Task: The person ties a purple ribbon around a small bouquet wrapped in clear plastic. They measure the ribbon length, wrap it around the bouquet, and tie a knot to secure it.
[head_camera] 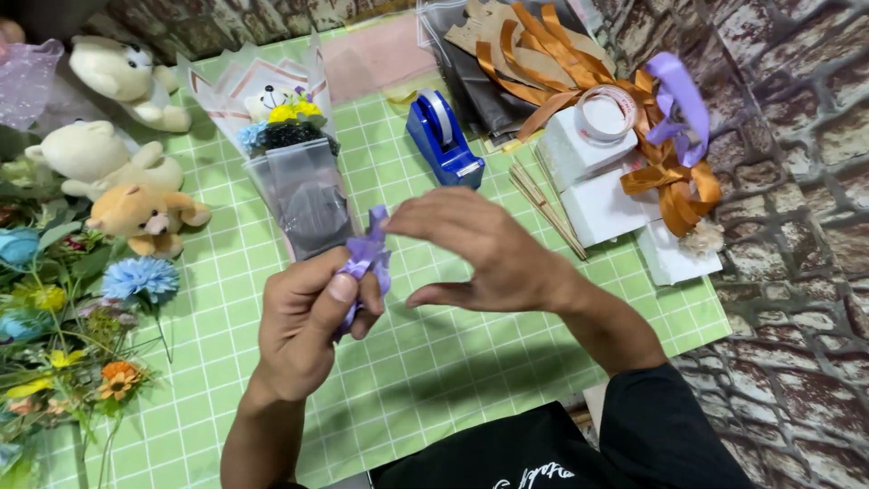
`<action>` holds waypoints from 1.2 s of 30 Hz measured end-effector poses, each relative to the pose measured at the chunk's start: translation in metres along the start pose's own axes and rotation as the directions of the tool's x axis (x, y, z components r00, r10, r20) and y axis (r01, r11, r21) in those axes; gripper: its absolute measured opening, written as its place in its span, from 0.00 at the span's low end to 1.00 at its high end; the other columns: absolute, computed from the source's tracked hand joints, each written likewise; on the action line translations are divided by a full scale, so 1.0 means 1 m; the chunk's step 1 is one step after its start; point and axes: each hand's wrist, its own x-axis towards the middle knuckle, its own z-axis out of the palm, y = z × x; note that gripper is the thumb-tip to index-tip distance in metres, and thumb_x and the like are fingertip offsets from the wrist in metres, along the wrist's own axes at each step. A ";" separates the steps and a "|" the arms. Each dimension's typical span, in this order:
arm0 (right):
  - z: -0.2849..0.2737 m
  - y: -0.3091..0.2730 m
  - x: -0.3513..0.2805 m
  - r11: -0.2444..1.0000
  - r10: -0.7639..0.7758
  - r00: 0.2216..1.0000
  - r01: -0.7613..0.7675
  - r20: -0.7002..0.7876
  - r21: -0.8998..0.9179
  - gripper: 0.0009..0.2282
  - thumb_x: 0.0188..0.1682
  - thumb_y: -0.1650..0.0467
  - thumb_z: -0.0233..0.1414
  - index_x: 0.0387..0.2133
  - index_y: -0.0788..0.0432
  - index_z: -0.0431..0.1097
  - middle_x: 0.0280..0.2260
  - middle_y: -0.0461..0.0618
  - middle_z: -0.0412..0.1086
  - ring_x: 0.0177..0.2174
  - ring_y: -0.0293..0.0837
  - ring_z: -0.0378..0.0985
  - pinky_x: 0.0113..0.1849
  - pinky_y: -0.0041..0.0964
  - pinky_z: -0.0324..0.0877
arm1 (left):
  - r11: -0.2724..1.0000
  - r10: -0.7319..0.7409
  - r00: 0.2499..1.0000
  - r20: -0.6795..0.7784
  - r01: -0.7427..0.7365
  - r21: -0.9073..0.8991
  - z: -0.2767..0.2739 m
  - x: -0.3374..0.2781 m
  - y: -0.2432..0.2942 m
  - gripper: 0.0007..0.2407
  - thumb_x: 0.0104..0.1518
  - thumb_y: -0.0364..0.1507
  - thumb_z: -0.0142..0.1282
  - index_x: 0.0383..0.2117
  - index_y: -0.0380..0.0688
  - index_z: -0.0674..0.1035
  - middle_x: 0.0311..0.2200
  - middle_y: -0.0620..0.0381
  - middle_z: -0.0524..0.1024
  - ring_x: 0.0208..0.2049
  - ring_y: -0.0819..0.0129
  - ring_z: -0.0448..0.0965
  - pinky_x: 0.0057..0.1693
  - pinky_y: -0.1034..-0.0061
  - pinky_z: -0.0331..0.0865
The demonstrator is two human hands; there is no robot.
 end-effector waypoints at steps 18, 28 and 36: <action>-0.036 0.090 -0.105 0.855 0.174 0.877 -0.360 -0.447 -0.373 0.03 0.59 0.81 0.58 0.40 0.68 0.79 0.31 0.57 0.76 0.31 0.57 0.81 0.38 0.44 0.76 | 0.743 0.412 0.754 -0.512 0.048 0.668 -0.160 -0.170 -0.015 0.20 0.77 0.25 0.37 0.24 0.25 0.73 0.18 0.41 0.67 0.19 0.58 0.68 0.36 0.67 0.66; 0.021 0.058 -0.072 0.642 0.278 0.958 -0.237 -0.067 -0.729 0.12 0.51 0.80 0.52 0.42 0.54 0.79 0.43 0.52 0.76 0.48 0.52 0.79 0.50 0.47 0.72 | 0.314 0.370 0.919 -0.138 0.016 0.949 -0.080 -0.092 -0.065 0.08 0.60 0.17 0.57 0.43 0.34 0.81 0.39 0.45 0.79 0.42 0.48 0.81 0.50 0.60 0.75; 0.109 0.052 -0.078 0.941 0.302 0.861 -0.202 0.409 -0.272 0.17 0.45 0.60 0.62 0.43 0.55 0.76 0.41 0.52 0.76 0.47 0.51 0.79 0.51 0.52 0.69 | -0.168 0.094 0.995 -0.024 0.040 0.985 -0.065 -0.059 -0.207 0.11 0.53 0.33 0.67 0.40 0.48 0.82 0.33 0.59 0.82 0.38 0.66 0.84 0.46 0.73 0.75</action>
